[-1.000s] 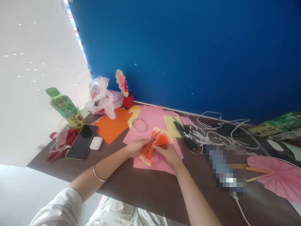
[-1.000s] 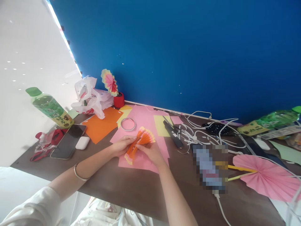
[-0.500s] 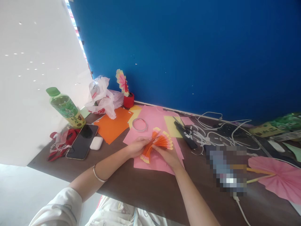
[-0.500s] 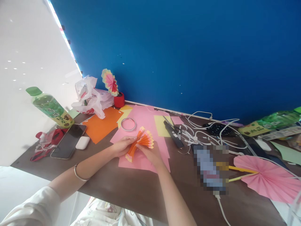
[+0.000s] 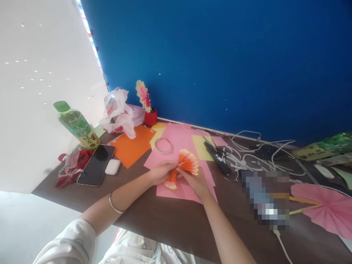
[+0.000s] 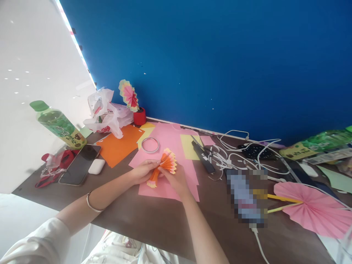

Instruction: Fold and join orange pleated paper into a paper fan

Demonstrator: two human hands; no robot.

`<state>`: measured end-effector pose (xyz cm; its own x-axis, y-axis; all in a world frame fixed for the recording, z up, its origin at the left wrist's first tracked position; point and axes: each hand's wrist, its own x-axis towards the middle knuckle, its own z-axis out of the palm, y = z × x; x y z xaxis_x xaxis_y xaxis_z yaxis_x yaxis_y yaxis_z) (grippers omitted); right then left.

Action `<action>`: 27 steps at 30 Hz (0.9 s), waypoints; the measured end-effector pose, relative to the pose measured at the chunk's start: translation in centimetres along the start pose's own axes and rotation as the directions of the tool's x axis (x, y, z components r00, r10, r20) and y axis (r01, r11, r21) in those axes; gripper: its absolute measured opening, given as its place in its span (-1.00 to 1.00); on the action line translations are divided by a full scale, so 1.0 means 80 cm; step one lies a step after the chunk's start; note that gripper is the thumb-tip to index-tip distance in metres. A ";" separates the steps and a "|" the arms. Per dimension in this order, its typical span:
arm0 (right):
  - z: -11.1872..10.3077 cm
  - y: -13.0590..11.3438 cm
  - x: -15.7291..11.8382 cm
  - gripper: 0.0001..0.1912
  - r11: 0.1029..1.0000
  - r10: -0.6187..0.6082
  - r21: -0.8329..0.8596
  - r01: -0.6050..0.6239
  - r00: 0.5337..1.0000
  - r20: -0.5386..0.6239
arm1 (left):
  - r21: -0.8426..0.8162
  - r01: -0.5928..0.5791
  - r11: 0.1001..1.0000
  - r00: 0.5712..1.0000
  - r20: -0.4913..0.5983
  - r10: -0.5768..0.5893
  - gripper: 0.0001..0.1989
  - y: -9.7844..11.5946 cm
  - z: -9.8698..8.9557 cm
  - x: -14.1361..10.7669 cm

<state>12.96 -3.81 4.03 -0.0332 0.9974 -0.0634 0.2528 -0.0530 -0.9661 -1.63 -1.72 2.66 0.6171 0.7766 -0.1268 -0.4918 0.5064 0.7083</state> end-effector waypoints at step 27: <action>-0.003 0.013 0.008 -0.72 0.994 0.026 0.106 -0.015 0.994 -0.108 | 0.607 -0.097 0.789 0.987 0.163 -0.004 -0.53 0.003 -0.002 -0.010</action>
<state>13.43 -3.24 3.07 0.0782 0.9951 -0.0611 0.1498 -0.0724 -0.9861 -2.39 -2.14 2.83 0.7108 0.7032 -0.0149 -0.0746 0.0965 0.9925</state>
